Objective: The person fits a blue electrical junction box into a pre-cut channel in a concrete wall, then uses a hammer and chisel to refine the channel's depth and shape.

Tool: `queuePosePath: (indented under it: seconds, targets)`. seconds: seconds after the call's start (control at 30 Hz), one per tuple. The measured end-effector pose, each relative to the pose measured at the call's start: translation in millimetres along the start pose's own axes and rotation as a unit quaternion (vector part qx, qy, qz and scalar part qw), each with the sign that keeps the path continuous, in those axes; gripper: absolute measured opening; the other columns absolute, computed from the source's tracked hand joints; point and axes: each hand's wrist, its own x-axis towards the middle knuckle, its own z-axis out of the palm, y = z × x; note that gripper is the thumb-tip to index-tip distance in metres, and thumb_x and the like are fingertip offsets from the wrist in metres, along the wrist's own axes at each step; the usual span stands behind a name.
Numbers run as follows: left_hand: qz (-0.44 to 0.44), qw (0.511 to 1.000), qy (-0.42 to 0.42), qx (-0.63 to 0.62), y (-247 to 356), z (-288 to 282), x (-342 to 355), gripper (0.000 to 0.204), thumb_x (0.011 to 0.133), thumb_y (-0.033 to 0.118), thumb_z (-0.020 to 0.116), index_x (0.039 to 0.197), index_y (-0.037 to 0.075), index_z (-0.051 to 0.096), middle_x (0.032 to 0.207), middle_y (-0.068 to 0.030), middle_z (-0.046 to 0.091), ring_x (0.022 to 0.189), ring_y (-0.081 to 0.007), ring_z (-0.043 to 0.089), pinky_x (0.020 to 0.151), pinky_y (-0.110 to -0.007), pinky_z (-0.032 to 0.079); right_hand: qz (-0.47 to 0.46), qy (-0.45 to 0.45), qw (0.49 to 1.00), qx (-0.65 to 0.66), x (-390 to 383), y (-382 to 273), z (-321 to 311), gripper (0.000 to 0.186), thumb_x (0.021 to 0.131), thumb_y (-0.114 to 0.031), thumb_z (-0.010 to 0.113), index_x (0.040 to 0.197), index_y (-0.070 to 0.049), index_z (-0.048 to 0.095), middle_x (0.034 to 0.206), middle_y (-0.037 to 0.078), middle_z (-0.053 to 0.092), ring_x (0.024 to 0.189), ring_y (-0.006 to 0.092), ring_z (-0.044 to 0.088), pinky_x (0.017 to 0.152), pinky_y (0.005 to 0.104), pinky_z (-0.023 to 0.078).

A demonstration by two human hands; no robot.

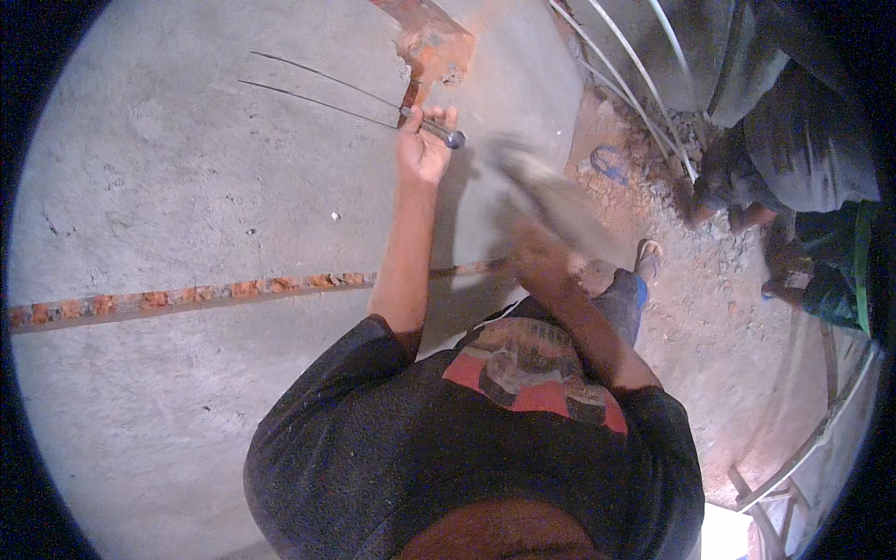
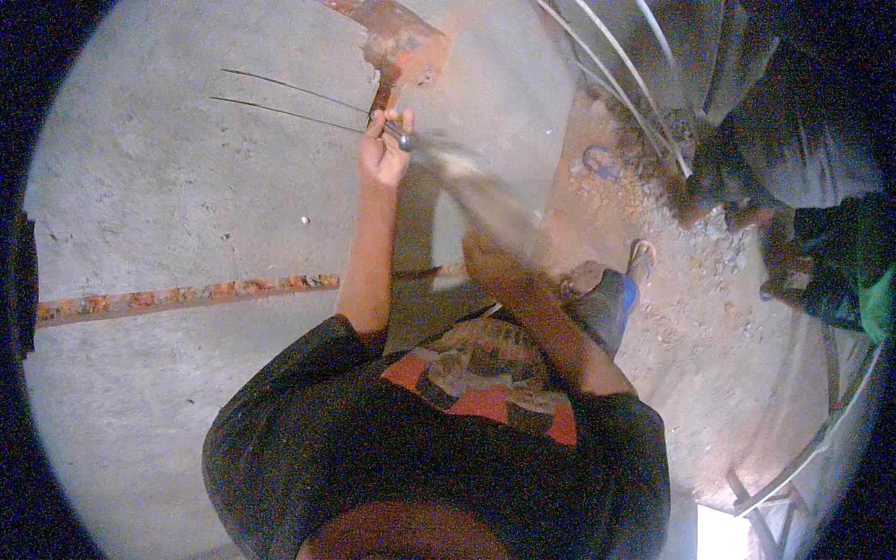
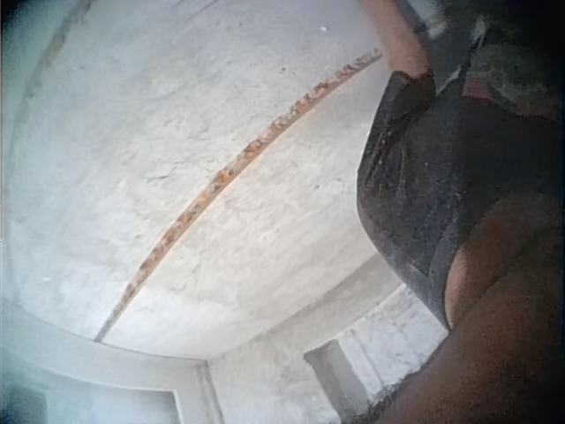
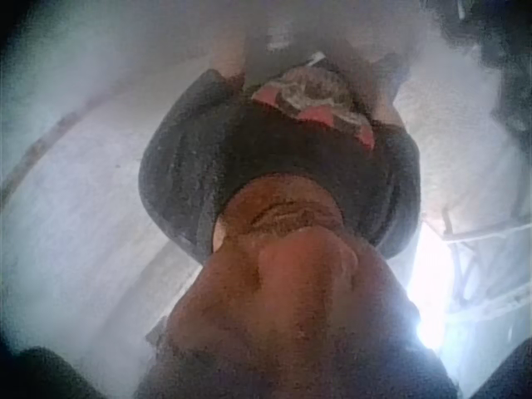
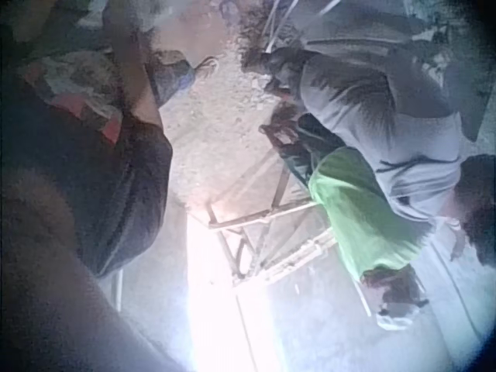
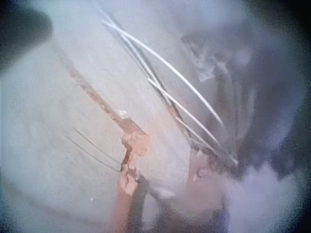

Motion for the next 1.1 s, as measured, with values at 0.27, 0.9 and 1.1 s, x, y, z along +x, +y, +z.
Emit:
queuePosePath:
  seconds: [0.27,0.9,1.1]
  targets:
    - [0.034,0.998,0.044,0.001,11.1,-20.5,2.1,0.013,0.092,0.01,0.046,0.088,-0.001,0.052,0.082,-0.0156,0.06,0.083,-0.0274,0.062,0.091,-0.046,0.049,0.033,0.079,0.996,0.006,25.8,-70.7,-67.9,0.008,0.084,-0.01,0.055,0.09,-0.005,0.057,0.077,0.018,0.058,0.064,0.0357,0.056,0.062,0.0438,0.046]
    - [0.036,0.996,0.071,0.029,19.6,-17.0,20.6,0.014,0.093,0.009,0.041,0.095,-0.003,0.049,0.09,-0.0166,0.06,0.092,-0.0296,0.06,0.095,-0.049,0.045,-0.026,0.07,0.997,0.017,7.5,-55.7,-54.3,0.024,0.083,-0.02,0.057,0.075,0.002,0.058,0.072,0.016,0.059,0.061,0.0307,0.057,0.058,0.0431,0.045]
    - [0.022,0.999,0.009,-0.045,13.4,-5.9,14.7,0.019,0.092,0.007,0.043,0.104,-0.006,0.049,0.098,-0.0204,0.061,0.097,-0.0301,0.06,0.097,-0.049,0.043,0.048,-0.134,0.985,-0.096,27.5,-18.4,-6.6,0.025,0.083,-0.02,0.055,0.095,0.002,0.054,0.082,0.018,0.06,0.069,0.0361,0.06,0.06,0.0455,0.049]
